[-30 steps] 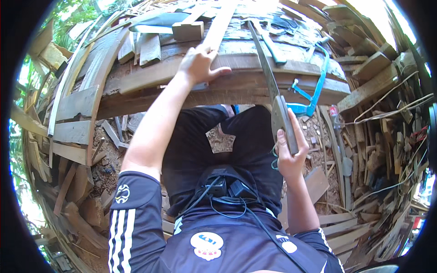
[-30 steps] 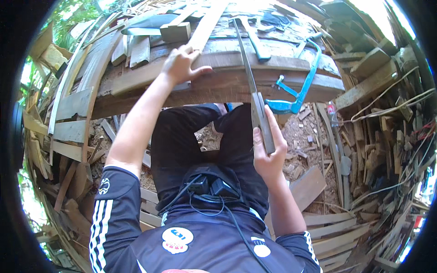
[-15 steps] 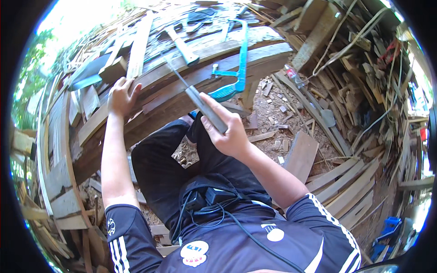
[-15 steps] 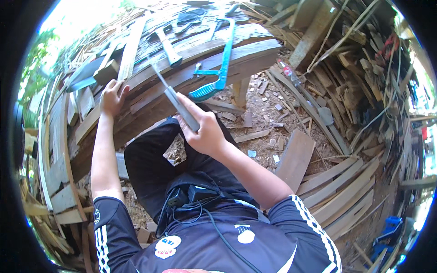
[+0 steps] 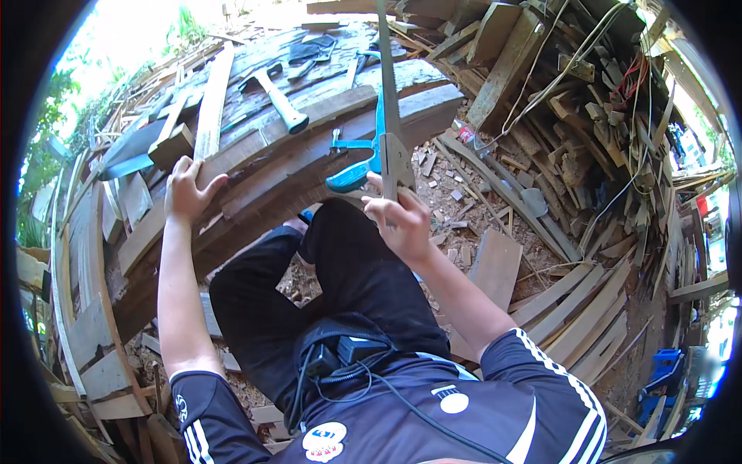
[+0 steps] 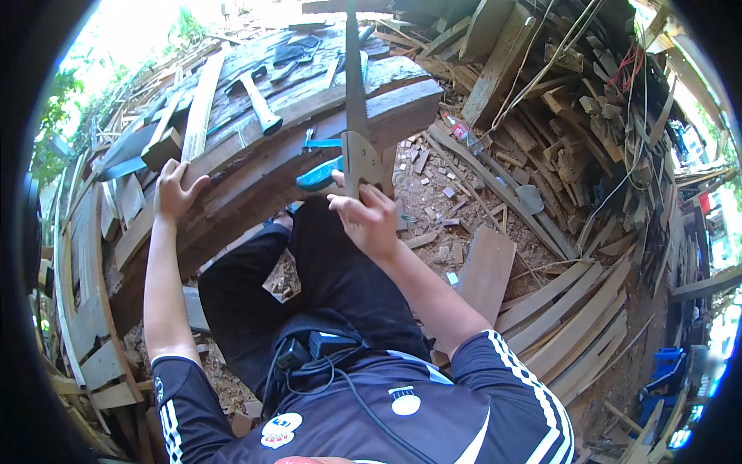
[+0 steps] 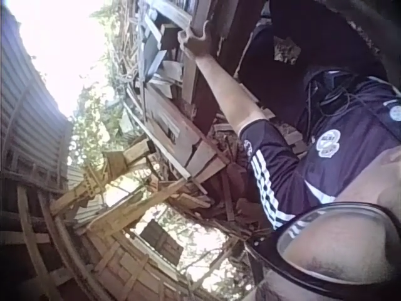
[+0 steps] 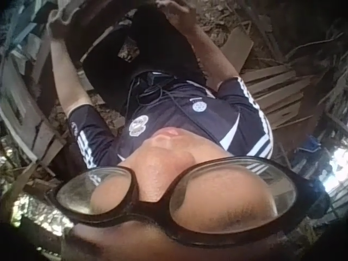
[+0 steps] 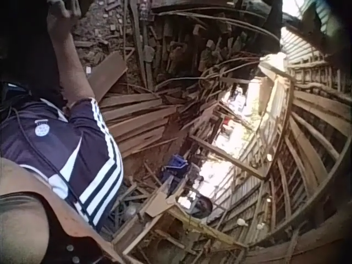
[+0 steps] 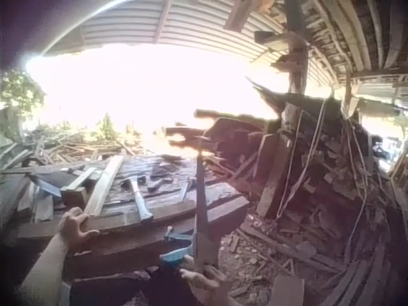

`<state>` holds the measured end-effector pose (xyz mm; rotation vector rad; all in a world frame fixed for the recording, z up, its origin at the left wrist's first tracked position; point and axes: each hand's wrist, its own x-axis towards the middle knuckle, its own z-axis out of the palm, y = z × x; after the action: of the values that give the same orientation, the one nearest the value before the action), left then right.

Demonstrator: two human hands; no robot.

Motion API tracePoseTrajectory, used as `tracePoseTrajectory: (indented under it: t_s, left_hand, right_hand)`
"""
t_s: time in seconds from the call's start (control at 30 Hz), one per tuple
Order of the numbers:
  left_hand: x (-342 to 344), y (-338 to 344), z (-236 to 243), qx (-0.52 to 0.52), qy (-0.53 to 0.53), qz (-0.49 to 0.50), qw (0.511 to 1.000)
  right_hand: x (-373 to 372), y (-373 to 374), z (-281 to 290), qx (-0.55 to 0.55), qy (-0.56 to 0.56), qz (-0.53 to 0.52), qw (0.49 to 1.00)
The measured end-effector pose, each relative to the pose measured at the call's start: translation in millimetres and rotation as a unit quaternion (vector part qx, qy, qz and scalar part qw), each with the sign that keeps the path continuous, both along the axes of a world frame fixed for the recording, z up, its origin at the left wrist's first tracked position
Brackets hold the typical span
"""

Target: The person cuts a piece of wood using a hacksaw, strikes it with a hammer, and saws into the wood using a hand saw and the hacksaw.

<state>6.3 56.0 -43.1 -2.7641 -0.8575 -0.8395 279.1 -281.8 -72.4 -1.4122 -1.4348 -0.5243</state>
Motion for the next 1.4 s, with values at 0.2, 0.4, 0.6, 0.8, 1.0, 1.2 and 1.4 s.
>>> tracePoseTrajectory:
  t_s: [0.2, 0.4, 0.6, 0.8, 1.0, 1.2, 1.4]
  left_hand:
    - [-16, -5, 7, -0.034, -0.001, -0.016, 0.999]
    - [-38, -13, 17, -0.050, -0.002, -0.033, 0.998]
    - [-48, -22, 28, -0.067, -0.017, -0.026, 0.997]
    - [-35, -19, 19, -0.055, -0.010, -0.031, 0.998]
    - [-15, -27, 22, -0.063, -0.009, -0.013, 0.998]
    - [-2, -30, 19, -0.092, -0.015, 0.013, 0.996]
    - [-1, -44, 30, -0.165, -0.001, 0.032, 0.986]
  right_hand:
    - [41, 25, -3, -0.086, -0.050, -0.005, 0.995]
    - [78, 27, 21, -0.101, -0.134, 0.037, 0.985]
    - [138, 34, 36, -0.070, -0.083, -0.011, 0.994]
    - [177, 29, 44, -0.064, -0.008, -0.051, 0.997]
    - [185, 15, 20, -0.106, 0.002, -0.099, 0.989]
    - [197, 20, 25, -0.119, -0.027, -0.113, 0.986]
    - [205, 18, 30, -0.155, -0.020, -0.084, 0.984]
